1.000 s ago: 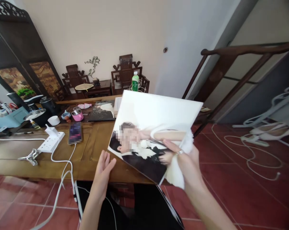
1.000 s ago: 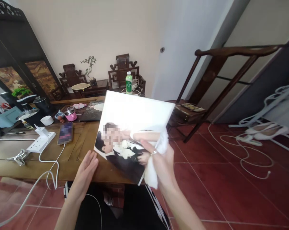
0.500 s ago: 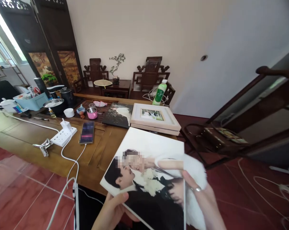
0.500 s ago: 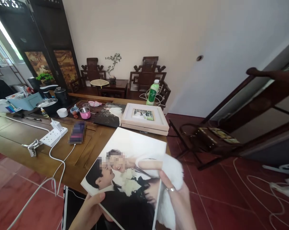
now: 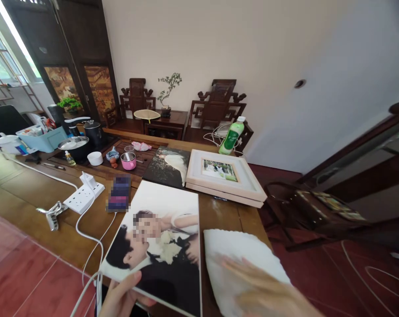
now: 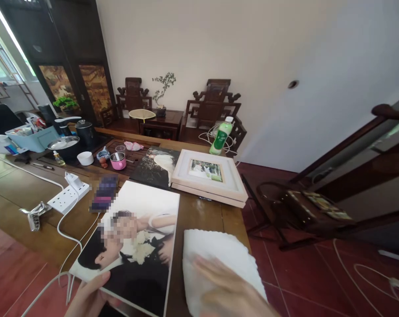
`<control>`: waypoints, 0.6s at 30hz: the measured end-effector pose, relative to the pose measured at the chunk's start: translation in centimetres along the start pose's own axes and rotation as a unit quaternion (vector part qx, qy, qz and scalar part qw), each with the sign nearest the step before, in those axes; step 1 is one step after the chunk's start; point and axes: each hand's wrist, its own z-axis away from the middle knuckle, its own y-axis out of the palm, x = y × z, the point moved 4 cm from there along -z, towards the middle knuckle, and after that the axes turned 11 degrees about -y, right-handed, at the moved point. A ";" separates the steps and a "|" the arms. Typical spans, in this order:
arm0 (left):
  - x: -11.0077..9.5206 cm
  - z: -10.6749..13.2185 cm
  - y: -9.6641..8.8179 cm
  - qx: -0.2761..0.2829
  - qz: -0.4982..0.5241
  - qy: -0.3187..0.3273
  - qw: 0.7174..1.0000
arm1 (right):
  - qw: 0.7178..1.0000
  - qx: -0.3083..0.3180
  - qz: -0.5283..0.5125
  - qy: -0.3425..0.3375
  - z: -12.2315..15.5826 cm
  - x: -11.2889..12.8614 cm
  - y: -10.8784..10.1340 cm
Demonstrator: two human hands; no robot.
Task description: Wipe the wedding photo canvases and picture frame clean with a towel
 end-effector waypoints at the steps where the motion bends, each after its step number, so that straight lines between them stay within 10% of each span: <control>1: -0.1 0.0 -0.3 -0.013 0.005 0.002 1.000 | 1.000 -0.010 0.005 -0.009 -1.4 -0.8 -0.8; 6: -0.2 0.0 -1.3 -0.056 0.022 0.000 0.998 | 0.995 -0.059 0.084 0.020 -13.1 -7.7 -1.1; 10: -0.1 0.1 -1.3 -0.071 0.033 0.003 0.997 | 0.958 0.167 0.234 0.022 -22.0 -13.5 4.2; 18: -1.0 0.1 -0.7 -0.087 0.039 0.003 0.995 | 0.920 0.275 0.275 0.050 -24.7 -18.7 8.8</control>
